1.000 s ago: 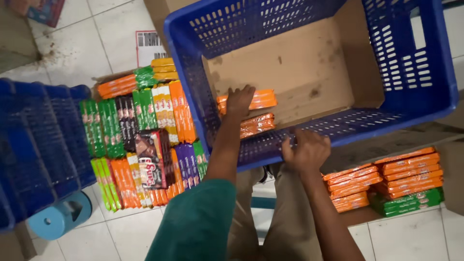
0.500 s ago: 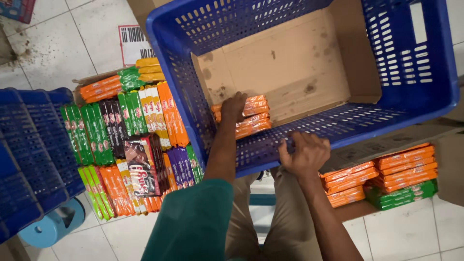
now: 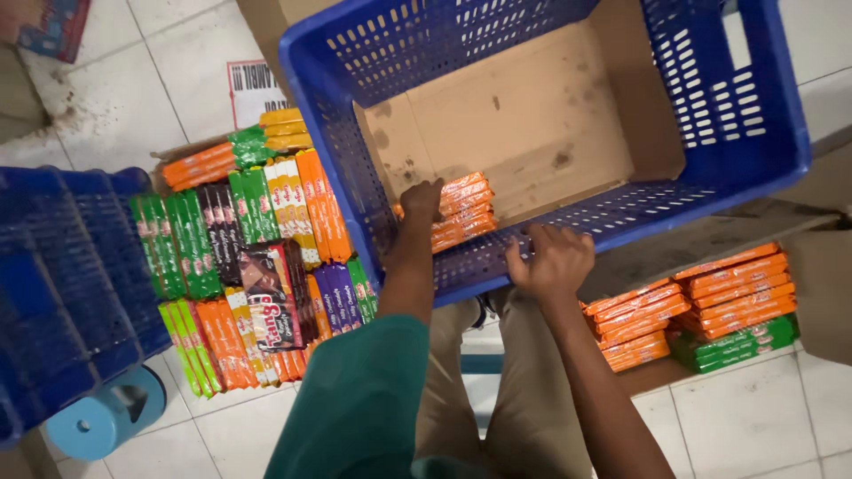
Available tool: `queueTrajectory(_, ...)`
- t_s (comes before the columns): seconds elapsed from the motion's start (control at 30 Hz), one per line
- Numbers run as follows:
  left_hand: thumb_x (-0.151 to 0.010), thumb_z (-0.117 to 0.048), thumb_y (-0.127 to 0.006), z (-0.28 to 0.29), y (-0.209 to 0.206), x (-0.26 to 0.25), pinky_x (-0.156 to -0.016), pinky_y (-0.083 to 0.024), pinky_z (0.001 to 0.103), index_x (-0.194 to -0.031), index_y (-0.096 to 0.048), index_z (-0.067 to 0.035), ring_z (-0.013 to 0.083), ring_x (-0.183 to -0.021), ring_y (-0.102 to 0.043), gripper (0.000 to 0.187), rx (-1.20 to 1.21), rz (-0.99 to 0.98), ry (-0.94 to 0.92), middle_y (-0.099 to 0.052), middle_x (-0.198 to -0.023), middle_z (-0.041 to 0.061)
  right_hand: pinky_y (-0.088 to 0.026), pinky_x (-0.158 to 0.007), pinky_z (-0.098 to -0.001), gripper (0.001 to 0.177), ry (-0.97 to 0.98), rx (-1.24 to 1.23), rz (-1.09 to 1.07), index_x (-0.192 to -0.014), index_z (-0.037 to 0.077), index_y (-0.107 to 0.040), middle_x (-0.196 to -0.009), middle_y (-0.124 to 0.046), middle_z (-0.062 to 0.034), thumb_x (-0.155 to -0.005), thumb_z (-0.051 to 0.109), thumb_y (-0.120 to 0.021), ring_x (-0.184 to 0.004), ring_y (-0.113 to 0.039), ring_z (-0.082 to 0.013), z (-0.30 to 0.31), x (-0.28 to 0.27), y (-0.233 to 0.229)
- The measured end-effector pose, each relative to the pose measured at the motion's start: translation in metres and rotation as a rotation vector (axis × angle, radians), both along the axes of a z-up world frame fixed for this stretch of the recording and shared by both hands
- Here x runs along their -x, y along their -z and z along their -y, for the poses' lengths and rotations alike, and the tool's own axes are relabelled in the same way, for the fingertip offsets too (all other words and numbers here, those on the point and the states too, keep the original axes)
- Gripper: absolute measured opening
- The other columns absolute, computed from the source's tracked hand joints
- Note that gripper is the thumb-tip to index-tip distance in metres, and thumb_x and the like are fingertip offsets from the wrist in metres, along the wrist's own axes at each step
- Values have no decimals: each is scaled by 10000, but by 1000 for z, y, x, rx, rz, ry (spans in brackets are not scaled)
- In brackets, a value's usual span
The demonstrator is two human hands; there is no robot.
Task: The person sits on a small stool and transfers stacks of orange and green snack packets from a cardboard box into a blue plastic basket. They arrange the packets in neat rows within the basket, occasionally adjusting the stacks to fit them properly.
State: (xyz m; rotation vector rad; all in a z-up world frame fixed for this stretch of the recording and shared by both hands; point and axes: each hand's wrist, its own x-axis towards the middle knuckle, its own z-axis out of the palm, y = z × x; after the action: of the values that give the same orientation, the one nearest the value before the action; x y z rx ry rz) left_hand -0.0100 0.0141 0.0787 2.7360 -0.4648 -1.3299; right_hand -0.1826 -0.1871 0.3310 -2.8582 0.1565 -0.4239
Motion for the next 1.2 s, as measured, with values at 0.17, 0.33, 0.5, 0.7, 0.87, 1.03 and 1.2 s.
queueTrajectory(0.17,-796,-310,-880,14,-6,-14,-871,-553,600,-1449,-533,-167,410,-1194,-656,753,-24,111,35,-655,-1298,175,-412,-670,-377,241,21,36,45,-827,264,-701,-573,-545,39,-842,489,-616,-614,-633,-215,-6,-4,-5)
queueTrajectory(0.33,-986,-282,-631,50,-176,31,-1019,-534,578,-1359,-619,-40,455,-1285,-618,444,306,61,-32,-651,-1334,289,-450,-676,-360,158,45,152,87,-861,307,-696,-636,-601,54,-843,425,-592,-655,-673,-188,-6,-2,-1)
queueTrajectory(0.5,-976,-159,-599,59,-314,174,-671,-607,389,-1067,-667,-114,326,-837,-701,123,1094,989,-108,-569,-864,87,-259,-1203,-578,267,-20,15,53,-1257,235,-680,-1324,-636,-73,-1003,242,-597,-1422,-495,-337,-3,23,-18)
queueTrajectory(0.7,-892,-118,-672,50,-280,356,-806,-634,434,-1117,-664,-55,348,-1035,-694,233,1078,547,-33,-611,-1115,120,-423,-1088,-623,563,167,-349,305,-1410,61,-590,-1353,-493,-345,-874,148,-736,-1319,-498,-549,28,146,10)
queueTrajectory(0.87,-875,-263,-651,56,-231,417,-1164,-311,625,-1092,-748,-112,368,-1341,-537,282,946,597,92,-670,-1243,112,-538,-1034,-540,492,530,-505,-197,-1376,234,-609,-1473,-463,-218,-945,447,-713,-1319,-580,-424,78,273,116)
queueTrajectory(1.03,-807,-293,-670,66,-224,414,-1143,-346,585,-1066,-757,-133,329,-1304,-565,317,951,675,153,-697,-1206,77,-524,-1050,-537,565,624,-531,-467,-1445,354,-564,-1528,-419,-196,-941,589,-661,-1337,-579,-413,124,330,201)
queueTrajectory(1.2,-819,-315,-643,75,-227,412,-1158,-306,603,-1075,-773,-146,350,-1304,-580,333,936,702,150,-710,-1233,77,-451,-1140,-531,638,681,-612,-402,-1572,376,-446,-1544,-343,-304,-981,564,-599,-1430,-449,-483,135,321,183)
